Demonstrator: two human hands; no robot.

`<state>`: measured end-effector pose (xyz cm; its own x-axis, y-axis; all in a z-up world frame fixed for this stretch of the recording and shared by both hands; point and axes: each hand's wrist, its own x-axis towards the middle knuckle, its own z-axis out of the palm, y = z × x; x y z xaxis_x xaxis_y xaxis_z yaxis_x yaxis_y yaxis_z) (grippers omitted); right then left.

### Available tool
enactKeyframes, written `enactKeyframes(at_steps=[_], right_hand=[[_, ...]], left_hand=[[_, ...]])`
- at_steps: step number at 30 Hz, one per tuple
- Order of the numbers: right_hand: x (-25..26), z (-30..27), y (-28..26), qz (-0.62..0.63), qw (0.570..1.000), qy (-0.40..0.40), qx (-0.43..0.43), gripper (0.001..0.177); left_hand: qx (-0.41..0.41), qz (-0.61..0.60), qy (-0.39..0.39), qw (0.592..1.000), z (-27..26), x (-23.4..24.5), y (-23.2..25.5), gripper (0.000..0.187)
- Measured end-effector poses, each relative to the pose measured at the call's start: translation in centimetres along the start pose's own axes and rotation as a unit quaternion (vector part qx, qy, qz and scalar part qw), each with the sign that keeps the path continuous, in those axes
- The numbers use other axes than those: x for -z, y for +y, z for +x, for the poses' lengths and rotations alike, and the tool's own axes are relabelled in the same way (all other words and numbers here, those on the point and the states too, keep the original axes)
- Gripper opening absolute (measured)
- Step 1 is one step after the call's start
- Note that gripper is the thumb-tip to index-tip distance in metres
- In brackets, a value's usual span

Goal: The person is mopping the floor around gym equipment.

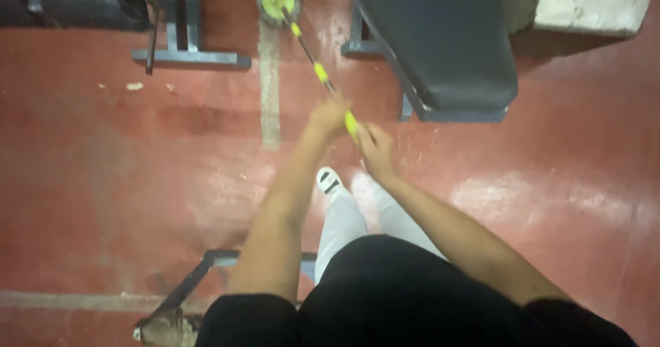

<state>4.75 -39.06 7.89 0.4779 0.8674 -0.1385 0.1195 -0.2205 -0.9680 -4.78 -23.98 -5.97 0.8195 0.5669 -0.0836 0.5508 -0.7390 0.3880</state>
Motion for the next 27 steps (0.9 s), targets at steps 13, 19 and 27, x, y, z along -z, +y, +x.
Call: enactKeyframes(at_steps=[13,19,27], right_hand=[[24.2,-8.6,4.2,-0.001,0.989,-0.142,-0.035,0.029],[49.8,-14.8,3.2,-0.259,0.926,-0.265,0.07,0.036],[51.8,-17.3,1.5,-0.087,0.96,-0.244,-0.104,0.028]], left_hand=[[0.018,0.029,-0.124,0.992,-0.5,-4.4,23.8,0.028],[0.027,-0.071,-0.157,0.985,0.7,-7.6,48.1,0.035],[0.059,-0.183,-0.143,0.971,-2.4,-6.2,51.0,0.024]])
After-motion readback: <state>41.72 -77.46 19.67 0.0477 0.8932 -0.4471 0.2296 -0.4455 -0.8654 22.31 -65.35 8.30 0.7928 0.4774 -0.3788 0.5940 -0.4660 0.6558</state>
